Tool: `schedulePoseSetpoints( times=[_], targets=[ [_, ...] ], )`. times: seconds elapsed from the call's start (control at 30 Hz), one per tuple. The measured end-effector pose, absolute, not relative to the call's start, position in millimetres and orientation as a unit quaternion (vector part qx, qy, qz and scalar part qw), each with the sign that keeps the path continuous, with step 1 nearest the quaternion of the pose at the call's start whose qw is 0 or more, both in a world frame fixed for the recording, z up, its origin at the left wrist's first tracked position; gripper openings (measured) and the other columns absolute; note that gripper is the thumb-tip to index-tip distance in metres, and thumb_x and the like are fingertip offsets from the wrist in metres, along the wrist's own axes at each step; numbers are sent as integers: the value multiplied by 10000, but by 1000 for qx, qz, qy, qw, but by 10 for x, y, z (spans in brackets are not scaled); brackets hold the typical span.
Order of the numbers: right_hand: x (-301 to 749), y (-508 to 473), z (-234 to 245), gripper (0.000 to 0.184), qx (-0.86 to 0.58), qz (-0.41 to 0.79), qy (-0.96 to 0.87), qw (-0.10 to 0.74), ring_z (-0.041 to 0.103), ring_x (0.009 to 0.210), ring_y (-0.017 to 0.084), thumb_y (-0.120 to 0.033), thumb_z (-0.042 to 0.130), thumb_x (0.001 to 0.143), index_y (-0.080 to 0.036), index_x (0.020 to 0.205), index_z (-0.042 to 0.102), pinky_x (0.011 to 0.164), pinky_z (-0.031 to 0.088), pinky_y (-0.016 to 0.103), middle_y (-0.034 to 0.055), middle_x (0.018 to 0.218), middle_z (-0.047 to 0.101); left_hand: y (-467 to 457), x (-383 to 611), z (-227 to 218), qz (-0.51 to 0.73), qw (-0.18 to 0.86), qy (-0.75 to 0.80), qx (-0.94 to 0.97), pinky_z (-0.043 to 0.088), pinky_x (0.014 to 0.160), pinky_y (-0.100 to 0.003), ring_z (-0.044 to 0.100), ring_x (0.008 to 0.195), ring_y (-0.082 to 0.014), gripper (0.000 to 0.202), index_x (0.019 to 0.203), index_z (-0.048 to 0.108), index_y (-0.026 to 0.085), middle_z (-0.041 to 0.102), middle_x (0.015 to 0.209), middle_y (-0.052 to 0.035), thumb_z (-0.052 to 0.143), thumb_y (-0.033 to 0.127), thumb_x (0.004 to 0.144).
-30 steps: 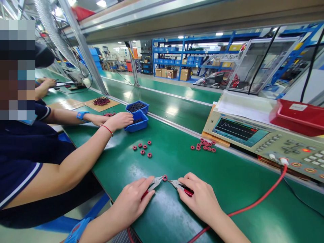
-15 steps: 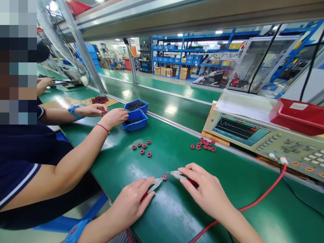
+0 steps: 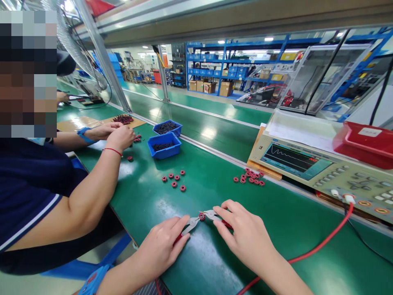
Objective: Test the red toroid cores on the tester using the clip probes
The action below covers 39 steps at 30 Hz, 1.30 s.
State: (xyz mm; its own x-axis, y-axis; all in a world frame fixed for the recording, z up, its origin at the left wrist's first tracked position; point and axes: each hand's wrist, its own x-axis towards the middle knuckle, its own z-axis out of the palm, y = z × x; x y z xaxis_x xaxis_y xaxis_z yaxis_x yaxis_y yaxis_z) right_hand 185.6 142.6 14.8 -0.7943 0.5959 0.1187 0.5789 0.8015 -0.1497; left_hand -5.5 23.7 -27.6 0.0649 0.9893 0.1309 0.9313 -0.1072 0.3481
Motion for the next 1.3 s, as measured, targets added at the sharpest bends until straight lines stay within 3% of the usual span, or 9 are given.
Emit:
schedulePoseSetpoints(
  times=[0.53,1.07,1.3],
  targets=[
    [1883,1423,134,307,-322,66,-941,82,615,814,156,-395,349,906,-297,1064,593,643,506,276,30,1026,601,228,-50,-260,166,97,666,721,538,743,-404,592,853,-231,285,1170,432,165,602,960,-80,410,232,894],
    [1923,1448,106,342,-297,61,-943,135,618,756,138,-382,328,916,-265,1063,614,612,508,237,44,954,621,227,-53,-253,169,91,668,719,542,739,-406,603,860,-238,287,1166,440,164,610,981,-94,417,232,888],
    [1909,1440,134,314,-309,80,-942,104,617,752,145,-378,354,905,-275,1055,609,620,512,259,40,961,613,242,-59,-263,170,94,669,717,539,741,-406,599,857,-235,286,1168,431,173,607,975,-87,419,232,888]
  ],
)
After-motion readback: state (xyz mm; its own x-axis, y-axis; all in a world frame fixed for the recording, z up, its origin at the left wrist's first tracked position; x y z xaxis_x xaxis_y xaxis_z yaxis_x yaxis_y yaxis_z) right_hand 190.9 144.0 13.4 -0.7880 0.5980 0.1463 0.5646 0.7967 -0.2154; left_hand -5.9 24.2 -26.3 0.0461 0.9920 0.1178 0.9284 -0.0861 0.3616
